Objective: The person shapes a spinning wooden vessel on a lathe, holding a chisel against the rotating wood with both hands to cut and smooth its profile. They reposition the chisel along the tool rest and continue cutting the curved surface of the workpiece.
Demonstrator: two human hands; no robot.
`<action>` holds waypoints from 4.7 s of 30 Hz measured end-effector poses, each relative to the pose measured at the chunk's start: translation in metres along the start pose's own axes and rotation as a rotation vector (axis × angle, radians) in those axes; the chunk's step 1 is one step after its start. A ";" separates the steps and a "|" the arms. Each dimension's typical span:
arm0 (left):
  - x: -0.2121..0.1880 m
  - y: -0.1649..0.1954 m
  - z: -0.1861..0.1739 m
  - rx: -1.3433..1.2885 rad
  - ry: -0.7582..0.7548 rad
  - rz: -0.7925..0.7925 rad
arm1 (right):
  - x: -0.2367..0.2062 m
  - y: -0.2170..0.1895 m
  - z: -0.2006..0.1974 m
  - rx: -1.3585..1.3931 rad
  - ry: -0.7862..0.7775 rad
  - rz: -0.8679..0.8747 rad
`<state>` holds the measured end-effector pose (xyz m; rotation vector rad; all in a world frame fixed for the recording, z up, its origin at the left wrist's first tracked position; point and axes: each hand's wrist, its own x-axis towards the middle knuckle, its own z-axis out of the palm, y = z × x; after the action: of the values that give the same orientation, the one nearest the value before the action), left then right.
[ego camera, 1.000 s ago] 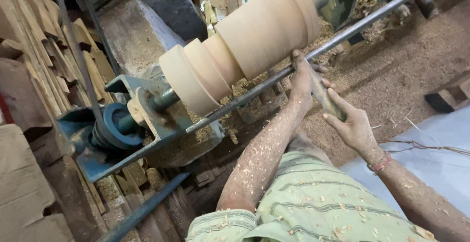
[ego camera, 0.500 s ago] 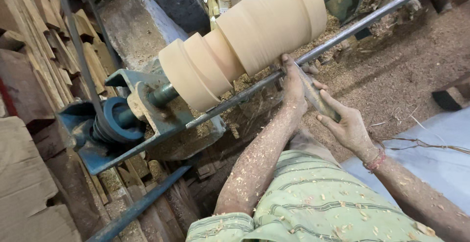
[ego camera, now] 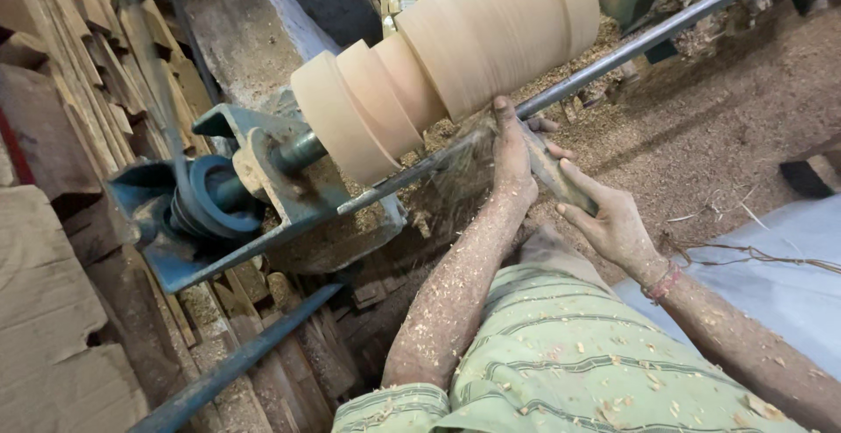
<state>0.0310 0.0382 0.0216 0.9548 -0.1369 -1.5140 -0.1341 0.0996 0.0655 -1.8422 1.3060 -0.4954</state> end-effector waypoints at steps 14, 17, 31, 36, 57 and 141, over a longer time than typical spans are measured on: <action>-0.013 0.015 -0.008 -0.067 0.087 0.040 | 0.007 -0.012 0.002 -0.011 -0.060 -0.038; -0.011 0.013 -0.012 -0.070 0.054 0.023 | 0.009 -0.010 0.001 -0.027 -0.078 -0.038; -0.010 0.015 -0.030 -0.121 0.093 0.021 | 0.019 -0.021 0.002 -0.015 -0.159 -0.070; -0.015 0.021 -0.026 -0.091 0.111 0.040 | 0.018 -0.017 0.007 -0.016 -0.114 -0.124; 0.015 -0.015 0.019 0.007 0.013 0.037 | 0.014 0.015 -0.023 -0.014 -0.010 -0.005; -0.003 0.015 -0.017 -0.043 0.090 0.101 | 0.021 -0.019 0.003 -0.011 -0.132 0.021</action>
<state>0.0530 0.0456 0.0209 0.9660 -0.0863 -1.3741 -0.1123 0.0839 0.0757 -1.8364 1.2396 -0.3495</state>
